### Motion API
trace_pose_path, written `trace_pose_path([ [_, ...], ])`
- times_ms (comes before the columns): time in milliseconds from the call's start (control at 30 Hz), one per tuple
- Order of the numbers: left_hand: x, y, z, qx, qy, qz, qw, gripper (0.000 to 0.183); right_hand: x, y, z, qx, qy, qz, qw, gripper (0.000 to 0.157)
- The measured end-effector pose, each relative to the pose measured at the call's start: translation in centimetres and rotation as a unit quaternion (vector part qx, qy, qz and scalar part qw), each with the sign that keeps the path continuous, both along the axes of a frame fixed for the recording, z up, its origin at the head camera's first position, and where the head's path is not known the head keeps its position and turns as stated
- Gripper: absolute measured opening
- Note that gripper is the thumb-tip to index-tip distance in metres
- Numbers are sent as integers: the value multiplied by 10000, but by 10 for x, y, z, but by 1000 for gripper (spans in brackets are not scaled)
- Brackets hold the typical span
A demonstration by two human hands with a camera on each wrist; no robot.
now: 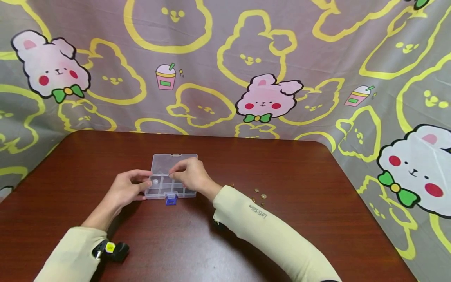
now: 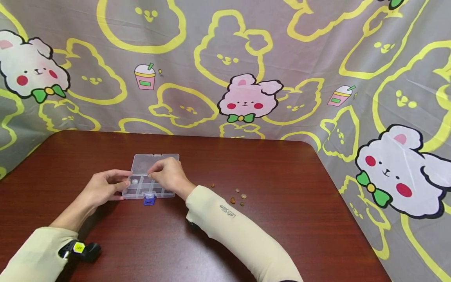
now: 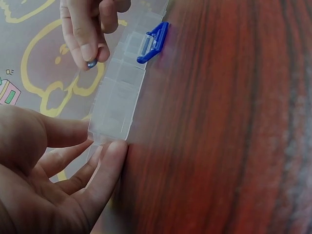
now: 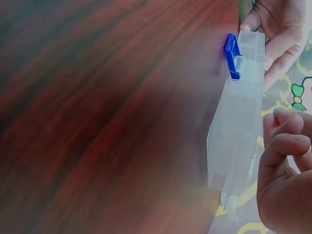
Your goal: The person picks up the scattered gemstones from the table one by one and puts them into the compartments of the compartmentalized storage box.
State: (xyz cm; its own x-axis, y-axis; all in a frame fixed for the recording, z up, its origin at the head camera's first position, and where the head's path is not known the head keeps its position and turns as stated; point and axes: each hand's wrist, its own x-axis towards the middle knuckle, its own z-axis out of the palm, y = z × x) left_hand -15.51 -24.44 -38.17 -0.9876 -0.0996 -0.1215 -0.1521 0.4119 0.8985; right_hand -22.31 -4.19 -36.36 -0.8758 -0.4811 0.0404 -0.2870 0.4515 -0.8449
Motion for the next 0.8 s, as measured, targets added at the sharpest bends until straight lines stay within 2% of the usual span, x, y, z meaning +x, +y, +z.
trace_pose_path([
  [500, 0, -1, 0, 35, -69, -2, 10000, 38, 0, -10, -3, 15, 109, -10, 9999, 3],
  [800, 0, 0, 0, 62, -36, -11, 10000, 38, 3, -13, -2, 67, -52, -77, 9999, 3],
])
